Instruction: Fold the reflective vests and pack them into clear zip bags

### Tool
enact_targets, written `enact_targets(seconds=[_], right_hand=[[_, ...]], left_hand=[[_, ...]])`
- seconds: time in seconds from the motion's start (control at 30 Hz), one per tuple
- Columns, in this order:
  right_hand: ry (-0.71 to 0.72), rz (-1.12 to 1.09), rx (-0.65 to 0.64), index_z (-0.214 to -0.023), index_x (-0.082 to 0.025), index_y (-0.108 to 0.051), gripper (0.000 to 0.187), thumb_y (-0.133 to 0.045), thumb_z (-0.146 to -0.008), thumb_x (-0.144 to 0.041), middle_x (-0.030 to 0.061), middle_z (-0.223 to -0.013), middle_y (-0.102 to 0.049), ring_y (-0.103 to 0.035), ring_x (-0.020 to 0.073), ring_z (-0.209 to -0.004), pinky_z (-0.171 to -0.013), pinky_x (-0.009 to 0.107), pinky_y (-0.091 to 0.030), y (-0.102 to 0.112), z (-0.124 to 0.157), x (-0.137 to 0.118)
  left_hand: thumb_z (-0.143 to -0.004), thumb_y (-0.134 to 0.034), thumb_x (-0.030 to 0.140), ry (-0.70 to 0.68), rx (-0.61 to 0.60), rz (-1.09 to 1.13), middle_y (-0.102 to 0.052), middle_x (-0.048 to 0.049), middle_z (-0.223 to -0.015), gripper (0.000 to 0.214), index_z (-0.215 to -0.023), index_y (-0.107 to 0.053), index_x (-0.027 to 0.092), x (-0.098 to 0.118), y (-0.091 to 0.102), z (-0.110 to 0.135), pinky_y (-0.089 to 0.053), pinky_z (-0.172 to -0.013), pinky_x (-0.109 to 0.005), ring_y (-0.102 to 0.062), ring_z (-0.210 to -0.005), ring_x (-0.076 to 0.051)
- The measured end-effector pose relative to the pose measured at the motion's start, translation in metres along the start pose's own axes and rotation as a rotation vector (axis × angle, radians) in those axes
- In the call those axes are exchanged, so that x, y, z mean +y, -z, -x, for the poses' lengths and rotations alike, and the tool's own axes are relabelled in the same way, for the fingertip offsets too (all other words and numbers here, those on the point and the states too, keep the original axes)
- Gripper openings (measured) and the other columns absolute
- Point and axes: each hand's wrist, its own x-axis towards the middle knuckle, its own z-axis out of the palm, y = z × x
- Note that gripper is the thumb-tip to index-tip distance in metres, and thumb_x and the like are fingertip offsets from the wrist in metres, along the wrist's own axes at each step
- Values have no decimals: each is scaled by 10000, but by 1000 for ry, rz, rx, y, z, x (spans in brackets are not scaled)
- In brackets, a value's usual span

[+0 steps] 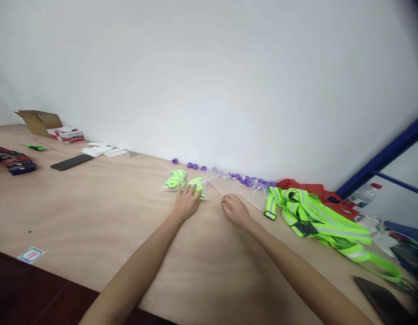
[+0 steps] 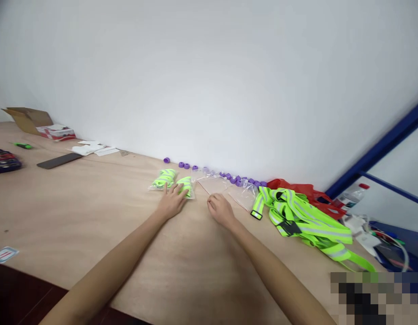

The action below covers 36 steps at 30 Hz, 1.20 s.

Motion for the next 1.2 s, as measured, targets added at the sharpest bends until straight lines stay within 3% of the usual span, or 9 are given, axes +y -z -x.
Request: enact_targets(seconds=[0.1,0.23,0.4,0.57,0.67,0.8,0.97,1.1,1.2], right_hand=[[30,147,-56,-1048,-169,-716,275,-480,-906,-177,164,-1440,-524,-390,303,-1378,-1150,477,-244,-10,-46,-11],[-10,307,-136,-1258,-113,-651,408,-498,-882,-155,210,-1573,-360,-205,369,-1487,-1170,600,-41,-29,-82,-24],[-29,431,-227,-1452,-128,-489,541,-435,-917,-190,171,-1604,-329,-181,341,-1506,-1169,617,-28,-43,-102,-38],[-29,473,-245,-1329,-155,-618,457,-428,-914,-191,163,-1582,-373,-206,340,-1501,-1169,619,-52,-47,-111,-43],[-31,461,-229,-1337,-166,-614,468,-482,-889,-203,165,-1578,-381,-206,344,-1502,-1172,621,-50,-56,-112,-42],[-63,417,-159,-1457,-115,-487,557,-452,-906,-189,206,-1557,-400,-235,361,-1491,-1160,661,-58,-66,-112,-38],[-65,378,-4,-1509,-120,-406,575,-405,-940,-204,187,-1580,-368,-221,363,-1498,-1158,685,-69,-47,-108,-33],[34,401,91,-1537,-133,-353,556,-330,-993,-245,124,-1627,-294,-175,292,-1523,-1206,598,-75,-17,-75,-29],[203,400,132,-1503,-131,-418,531,-347,-984,-225,124,-1582,-391,-256,274,-1501,-1211,543,-159,-4,-26,-19]], left_hand=[[-987,-441,343,78,22,-25,-330,-158,-1598,394,-1350,-574,265,-1,-2,1,-107,-1115,-750,-237,-1462,-444],[-973,-465,404,167,48,-38,-268,-141,-1630,436,-1382,-563,289,-2,-6,0,-101,-1087,-783,-151,-1471,-504],[-940,-506,497,364,35,70,-196,-87,-1661,533,-1451,-504,342,-4,-11,-2,8,-1104,-772,-39,-1476,-540],[-946,-491,499,443,3,131,-225,-98,-1651,558,-1487,-450,370,-6,-16,-3,-81,-1103,-769,-85,-1472,-540],[-958,-468,493,444,-25,133,-297,-109,-1623,562,-1503,-425,364,-8,-19,-3,-157,-1107,-745,-119,-1472,-529],[-980,-419,495,432,-65,115,-337,-101,-1606,564,-1526,-380,361,-10,-19,-3,-177,-1124,-714,-131,-1479,-507],[-997,-374,485,421,-103,94,-341,-92,-1606,556,-1535,-365,346,-11,-19,-5,-160,-1142,-697,-130,-1481,-501],[-1000,-368,489,411,-103,114,-338,-100,-1605,553,-1530,-379,331,-14,-24,-15,-151,-1144,-694,-114,-1487,-494],[-997,-373,501,415,-87,132,-361,-108,-1590,552,-1516,-408,318,-17,-28,-24,-130,-1138,-709,-108,-1485,-501]])
